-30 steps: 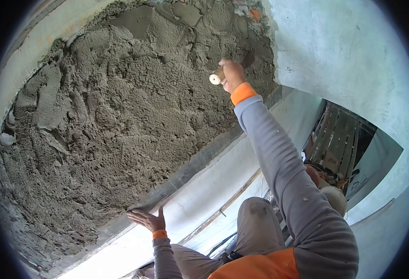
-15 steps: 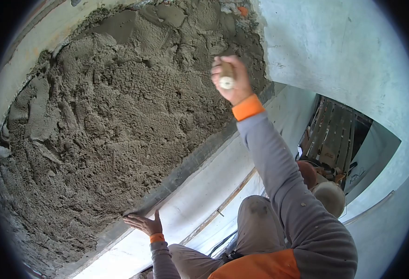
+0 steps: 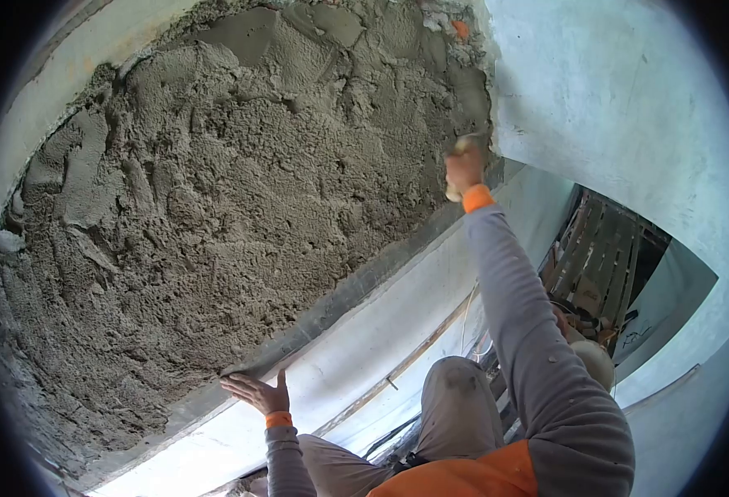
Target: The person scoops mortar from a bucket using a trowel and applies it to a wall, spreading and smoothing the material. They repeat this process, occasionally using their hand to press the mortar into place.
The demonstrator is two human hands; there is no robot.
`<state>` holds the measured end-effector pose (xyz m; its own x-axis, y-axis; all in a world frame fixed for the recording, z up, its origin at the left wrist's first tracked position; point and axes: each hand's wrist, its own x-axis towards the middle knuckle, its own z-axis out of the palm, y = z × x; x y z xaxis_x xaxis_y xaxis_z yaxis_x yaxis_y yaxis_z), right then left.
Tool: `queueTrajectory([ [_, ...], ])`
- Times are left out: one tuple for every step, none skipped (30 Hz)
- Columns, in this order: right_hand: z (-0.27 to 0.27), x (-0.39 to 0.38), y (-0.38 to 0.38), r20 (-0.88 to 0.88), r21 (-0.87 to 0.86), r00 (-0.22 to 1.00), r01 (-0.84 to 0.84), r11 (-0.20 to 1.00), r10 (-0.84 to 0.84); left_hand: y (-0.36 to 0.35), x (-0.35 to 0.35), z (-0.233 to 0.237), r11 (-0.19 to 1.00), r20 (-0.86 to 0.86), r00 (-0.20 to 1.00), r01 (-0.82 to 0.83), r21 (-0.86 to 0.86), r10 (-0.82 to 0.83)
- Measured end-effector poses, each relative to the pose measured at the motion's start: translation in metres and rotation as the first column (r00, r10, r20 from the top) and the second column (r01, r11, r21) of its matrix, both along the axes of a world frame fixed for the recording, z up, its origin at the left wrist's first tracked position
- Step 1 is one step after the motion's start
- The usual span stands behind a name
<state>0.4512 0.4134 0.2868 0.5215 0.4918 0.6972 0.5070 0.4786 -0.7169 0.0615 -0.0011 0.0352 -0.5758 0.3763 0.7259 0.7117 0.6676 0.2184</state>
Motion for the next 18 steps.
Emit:
queueTrajectory([
  [-0.011, 0.000, -0.005, -0.018, -0.069, 0.982, -0.187, 0.980, 0.187, -0.001, -0.001, 0.002, 1.000, 0.002, 1.000, 0.001, -0.001, -0.001],
  [-0.010, -0.003, -0.013, -0.065, -0.093, 0.961, -0.274, 0.957, 0.268, 0.000, 0.001, 0.004, 1.000, 0.008, 1.000, 0.002, 0.002, -0.002],
  [-0.009, -0.005, -0.022, -0.116, -0.115, 0.932, -0.355, 0.928, 0.343, 0.000, 0.003, 0.004, 1.000, 0.017, 1.000, 0.001, 0.004, -0.001],
  [-0.008, -0.008, -0.031, -0.170, -0.135, 0.898, -0.430, 0.893, 0.407, 0.000, 0.004, 0.002, 1.000, -0.007, 1.000, 0.005, 0.011, -0.005],
  [0.007, -0.007, -0.049, -0.279, -0.166, 0.838, -0.524, 0.836, 0.470, 0.002, 0.003, 0.002, 1.000, -0.036, 0.999, 0.009, 0.016, -0.008],
  [0.012, -0.008, -0.058, -0.390, -0.184, 0.763, -0.613, 0.768, 0.516, 0.001, 0.001, 0.003, 1.000, -0.070, 0.998, 0.014, 0.019, -0.012],
  [0.011, -0.009, -0.047, -0.466, -0.130, 0.706, -0.650, 0.749, 0.533, 0.001, 0.003, 0.004, 1.000, -0.039, 0.999, 0.000, 0.006, 0.000],
  [0.012, -0.009, -0.026, -0.537, -0.066, 0.641, -0.679, 0.731, 0.548, 0.001, 0.002, 0.008, 1.000, -0.040, 0.999, -0.002, 0.000, 0.002],
  [0.018, -0.007, -0.013, -0.594, -0.004, 0.576, -0.700, 0.714, 0.561, 0.001, 0.004, 0.006, 1.000, -0.031, 1.000, -0.003, -0.004, 0.003],
  [0.022, -0.006, -0.001, -0.605, 0.009, 0.560, -0.707, 0.707, 0.567, 0.000, 0.005, 0.005, 1.000, -0.021, 1.000, -0.005, -0.009, 0.004],
  [0.029, -0.006, 0.003, -0.614, 0.022, 0.543, -0.714, 0.699, 0.573, 0.001, 0.004, 0.004, 1.000, -0.003, 1.000, -0.006, -0.011, 0.006],
  [0.032, -0.007, 0.005, -0.624, 0.033, 0.525, -0.723, 0.690, 0.580, 0.002, 0.003, 0.003, 1.000, -0.014, 1.000, -0.004, -0.003, 0.004],
  [0.033, -0.009, 0.006, -0.600, 0.026, 0.512, -0.755, 0.655, 0.614, 0.002, 0.003, 0.003, 1.000, -0.024, 1.000, -0.002, 0.004, 0.002],
  [0.038, -0.011, 0.001, -0.577, 0.016, 0.497, -0.786, 0.618, 0.647, 0.001, 0.003, 0.002, 1.000, -0.033, 0.999, -0.001, 0.009, 0.001],
  [0.044, -0.014, -0.007, -0.554, 0.004, 0.482, -0.814, 0.581, 0.679, 0.001, 0.002, 0.002, 1.000, -0.028, 1.000, -0.001, 0.009, 0.001],
  [0.047, -0.020, -0.017, -0.563, 0.041, 0.458, -0.816, 0.577, 0.688, 0.000, 0.002, 0.002, 1.000, -0.023, 1.000, 0.001, 0.008, -0.001],
  [0.051, -0.029, -0.032, -0.569, 0.078, 0.436, -0.815, 0.574, 0.697, 0.001, 0.002, 0.001, 1.000, -0.016, 1.000, 0.003, 0.009, -0.003],
  [0.050, -0.034, -0.042, -0.575, 0.114, 0.414, -0.814, 0.570, 0.706, 0.001, 0.002, 0.001, 1.000, -0.016, 1.000, 0.005, 0.013, -0.005],
])
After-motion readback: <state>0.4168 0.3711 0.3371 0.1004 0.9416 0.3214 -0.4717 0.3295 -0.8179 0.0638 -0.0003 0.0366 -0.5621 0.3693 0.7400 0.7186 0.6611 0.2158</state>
